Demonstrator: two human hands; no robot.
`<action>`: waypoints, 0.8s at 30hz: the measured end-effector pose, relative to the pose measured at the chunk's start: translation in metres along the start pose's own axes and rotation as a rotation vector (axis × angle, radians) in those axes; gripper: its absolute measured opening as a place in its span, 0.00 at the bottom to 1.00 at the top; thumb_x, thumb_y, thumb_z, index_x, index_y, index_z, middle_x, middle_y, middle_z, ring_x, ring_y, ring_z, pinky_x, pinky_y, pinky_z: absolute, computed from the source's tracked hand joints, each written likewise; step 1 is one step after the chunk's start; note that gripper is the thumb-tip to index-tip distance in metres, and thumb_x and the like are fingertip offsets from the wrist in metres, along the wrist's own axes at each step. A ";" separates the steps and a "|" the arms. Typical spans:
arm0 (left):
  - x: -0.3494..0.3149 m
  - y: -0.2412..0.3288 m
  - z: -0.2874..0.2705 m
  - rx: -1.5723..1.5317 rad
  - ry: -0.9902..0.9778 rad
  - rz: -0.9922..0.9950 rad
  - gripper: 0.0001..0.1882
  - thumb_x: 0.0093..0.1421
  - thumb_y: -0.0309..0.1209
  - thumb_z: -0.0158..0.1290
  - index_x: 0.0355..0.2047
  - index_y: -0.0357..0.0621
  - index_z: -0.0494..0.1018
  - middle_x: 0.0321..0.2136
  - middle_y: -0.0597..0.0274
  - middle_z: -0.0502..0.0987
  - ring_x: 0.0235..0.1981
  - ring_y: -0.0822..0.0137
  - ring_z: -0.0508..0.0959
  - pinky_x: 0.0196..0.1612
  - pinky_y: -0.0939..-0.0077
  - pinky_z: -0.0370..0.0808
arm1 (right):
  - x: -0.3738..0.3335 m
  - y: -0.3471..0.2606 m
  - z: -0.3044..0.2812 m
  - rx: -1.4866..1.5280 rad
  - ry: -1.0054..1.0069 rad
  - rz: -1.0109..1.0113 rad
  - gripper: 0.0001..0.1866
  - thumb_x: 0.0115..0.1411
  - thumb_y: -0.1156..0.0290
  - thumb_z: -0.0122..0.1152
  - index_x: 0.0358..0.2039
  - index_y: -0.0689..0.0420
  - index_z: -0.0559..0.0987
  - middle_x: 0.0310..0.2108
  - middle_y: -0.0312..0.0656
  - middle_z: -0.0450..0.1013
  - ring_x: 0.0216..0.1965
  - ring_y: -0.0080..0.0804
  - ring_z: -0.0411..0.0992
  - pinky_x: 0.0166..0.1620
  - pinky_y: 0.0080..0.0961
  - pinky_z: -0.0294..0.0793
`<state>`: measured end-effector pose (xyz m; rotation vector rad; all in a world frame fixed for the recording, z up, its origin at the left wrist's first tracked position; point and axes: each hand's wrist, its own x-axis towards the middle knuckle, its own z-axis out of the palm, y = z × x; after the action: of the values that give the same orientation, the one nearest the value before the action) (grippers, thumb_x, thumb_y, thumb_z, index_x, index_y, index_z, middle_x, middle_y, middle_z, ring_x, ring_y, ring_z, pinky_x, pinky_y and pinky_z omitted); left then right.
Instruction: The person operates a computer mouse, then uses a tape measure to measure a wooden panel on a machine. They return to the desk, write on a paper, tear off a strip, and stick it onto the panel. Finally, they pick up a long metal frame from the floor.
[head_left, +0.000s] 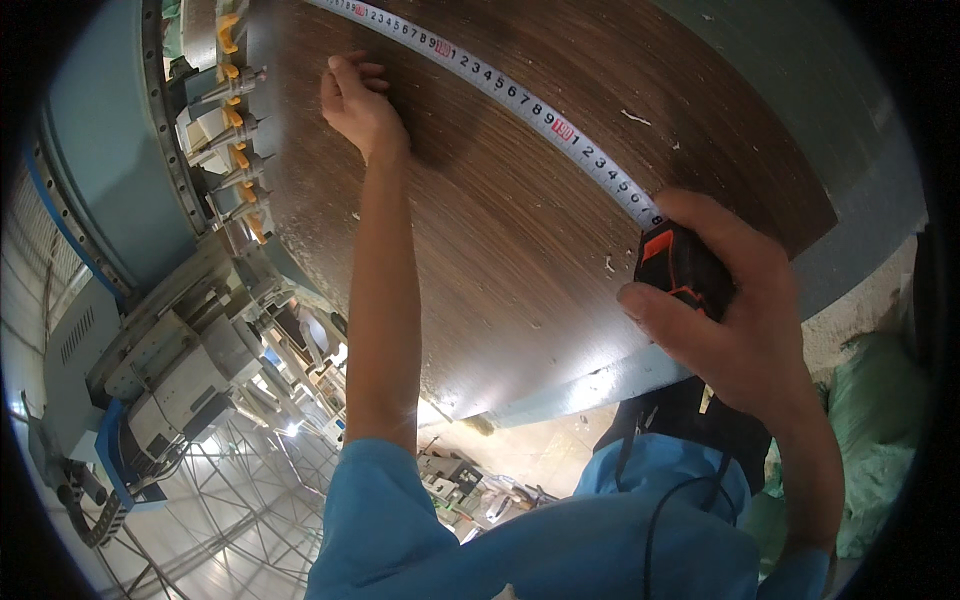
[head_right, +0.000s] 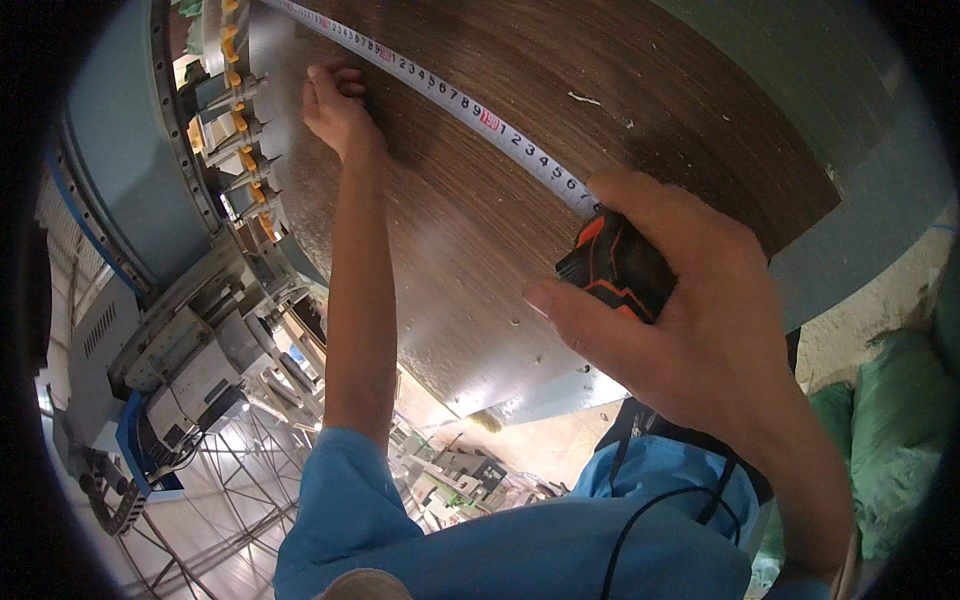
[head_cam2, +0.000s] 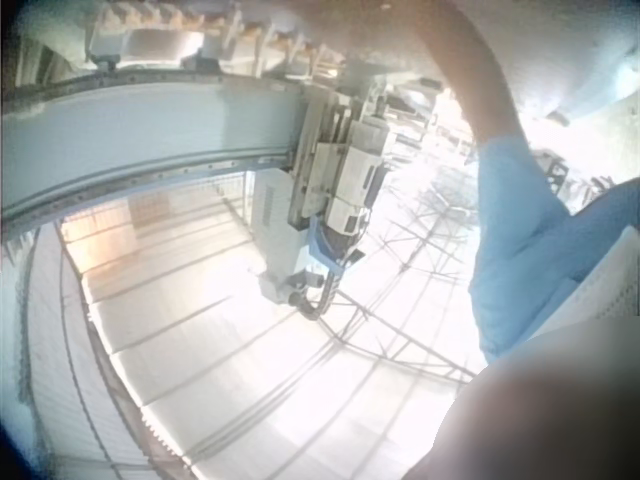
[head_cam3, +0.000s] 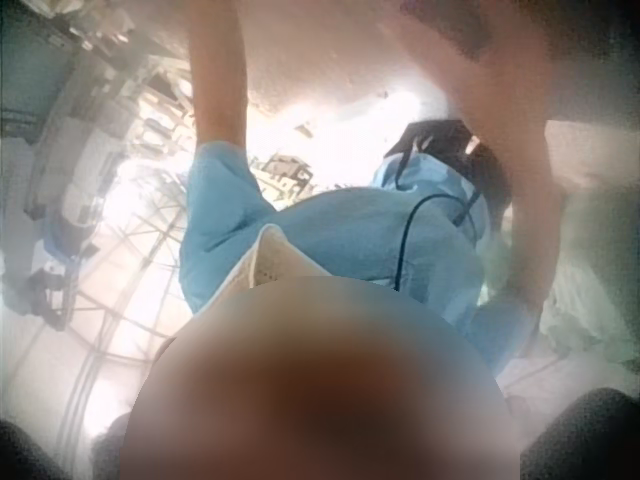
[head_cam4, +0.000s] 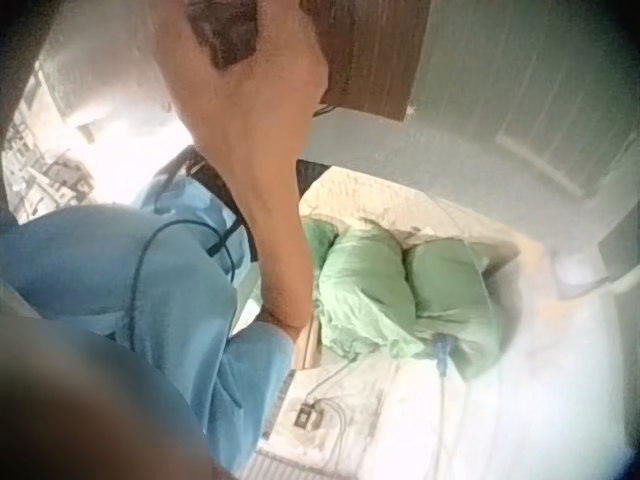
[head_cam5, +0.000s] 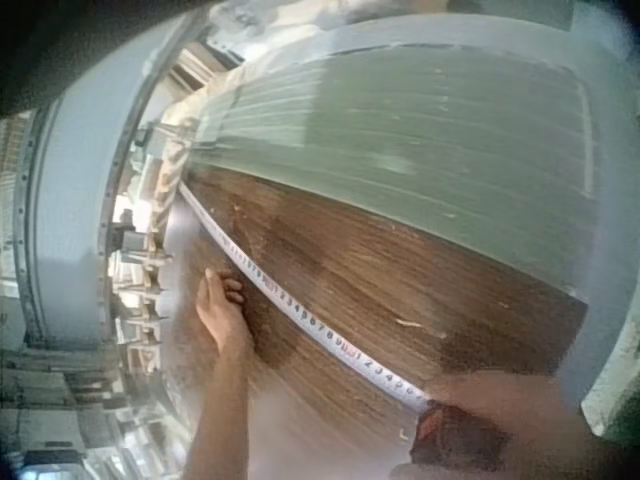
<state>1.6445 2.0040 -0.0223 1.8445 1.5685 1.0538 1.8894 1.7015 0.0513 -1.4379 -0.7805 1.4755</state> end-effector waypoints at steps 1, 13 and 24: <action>0.000 0.000 0.000 0.007 -0.006 -0.001 0.25 0.77 0.43 0.43 0.36 0.35 0.79 0.24 0.61 0.79 0.24 0.73 0.73 0.30 0.75 0.70 | 0.002 0.002 0.002 -0.013 -0.006 -0.005 0.29 0.51 0.68 0.73 0.52 0.65 0.75 0.27 0.38 0.73 0.27 0.21 0.73 0.32 0.23 0.74; 0.000 -0.001 0.001 0.014 -0.013 0.011 0.25 0.77 0.44 0.43 0.35 0.35 0.79 0.25 0.61 0.78 0.24 0.73 0.73 0.30 0.75 0.70 | 0.012 0.016 0.008 -0.080 0.029 -0.099 0.29 0.51 0.68 0.73 0.52 0.66 0.76 0.26 0.38 0.74 0.26 0.23 0.73 0.30 0.23 0.74; -0.001 -0.001 -0.001 0.004 -0.016 0.022 0.31 0.77 0.51 0.39 0.37 0.34 0.80 0.24 0.61 0.78 0.24 0.72 0.72 0.30 0.75 0.69 | 0.029 0.001 0.015 -0.251 0.011 -0.080 0.25 0.52 0.67 0.72 0.49 0.67 0.79 0.27 0.43 0.76 0.25 0.27 0.76 0.31 0.25 0.76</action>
<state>1.6428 2.0036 -0.0228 1.8721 1.5463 1.0436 1.8771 1.7292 0.0403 -1.5791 -1.0334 1.3439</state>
